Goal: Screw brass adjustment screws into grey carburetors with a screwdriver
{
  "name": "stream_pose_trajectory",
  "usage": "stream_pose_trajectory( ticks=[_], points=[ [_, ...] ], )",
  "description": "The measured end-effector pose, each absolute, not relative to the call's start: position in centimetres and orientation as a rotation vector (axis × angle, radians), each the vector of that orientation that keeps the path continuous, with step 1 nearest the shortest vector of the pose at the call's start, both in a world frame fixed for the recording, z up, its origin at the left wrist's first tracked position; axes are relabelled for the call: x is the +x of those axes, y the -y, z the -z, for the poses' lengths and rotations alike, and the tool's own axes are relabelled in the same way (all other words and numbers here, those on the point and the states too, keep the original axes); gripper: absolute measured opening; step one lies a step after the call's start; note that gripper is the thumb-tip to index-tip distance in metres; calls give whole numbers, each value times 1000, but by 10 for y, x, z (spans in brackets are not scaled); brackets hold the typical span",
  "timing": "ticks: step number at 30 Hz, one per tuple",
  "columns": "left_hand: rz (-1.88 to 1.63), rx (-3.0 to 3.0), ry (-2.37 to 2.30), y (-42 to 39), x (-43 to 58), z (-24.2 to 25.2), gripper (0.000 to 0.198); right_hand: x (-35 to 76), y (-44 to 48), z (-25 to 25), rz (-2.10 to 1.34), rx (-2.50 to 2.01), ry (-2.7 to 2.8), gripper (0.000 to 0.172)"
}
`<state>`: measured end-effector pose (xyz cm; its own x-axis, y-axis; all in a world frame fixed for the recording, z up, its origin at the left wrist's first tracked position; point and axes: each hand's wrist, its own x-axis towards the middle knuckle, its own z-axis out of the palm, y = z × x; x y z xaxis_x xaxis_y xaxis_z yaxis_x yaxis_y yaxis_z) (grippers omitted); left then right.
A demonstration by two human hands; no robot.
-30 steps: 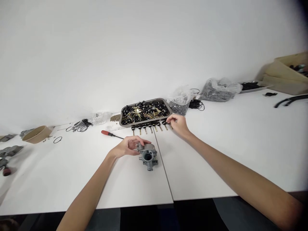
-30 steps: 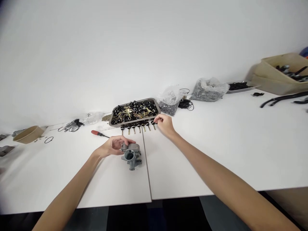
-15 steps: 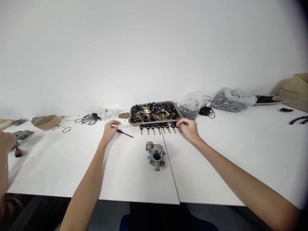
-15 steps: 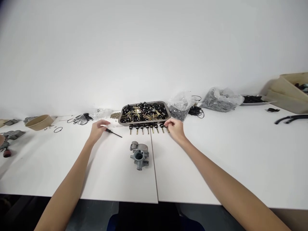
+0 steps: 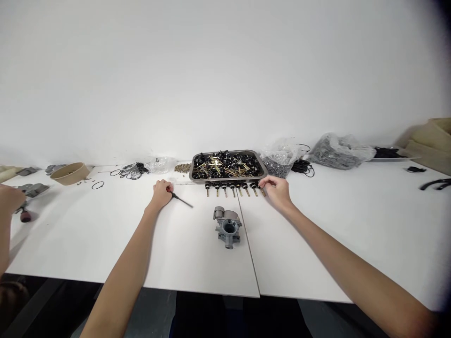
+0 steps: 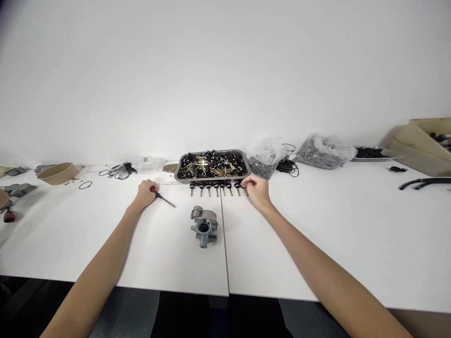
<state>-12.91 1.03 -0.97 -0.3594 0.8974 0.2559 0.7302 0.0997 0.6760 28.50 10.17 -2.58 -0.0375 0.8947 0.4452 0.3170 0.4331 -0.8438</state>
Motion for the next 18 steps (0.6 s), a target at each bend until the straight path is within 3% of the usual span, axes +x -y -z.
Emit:
stream_pose_trajectory(
  ticks=[5, 10, 18],
  points=[
    [-1363, 1409, -2002, -11, -140, 9, 14, 287, -102, 26, -662, -1092, 1588, 28],
    [-1639, 1191, -1823, -12, -148, 9, 25, 287, -103, 26, -678, -1086, 1590, 28],
    [-1687, 1092, -1969, -9, -150, 6, 37, 287, -104, 27, -679, -1088, 1589, 29]
  ],
)
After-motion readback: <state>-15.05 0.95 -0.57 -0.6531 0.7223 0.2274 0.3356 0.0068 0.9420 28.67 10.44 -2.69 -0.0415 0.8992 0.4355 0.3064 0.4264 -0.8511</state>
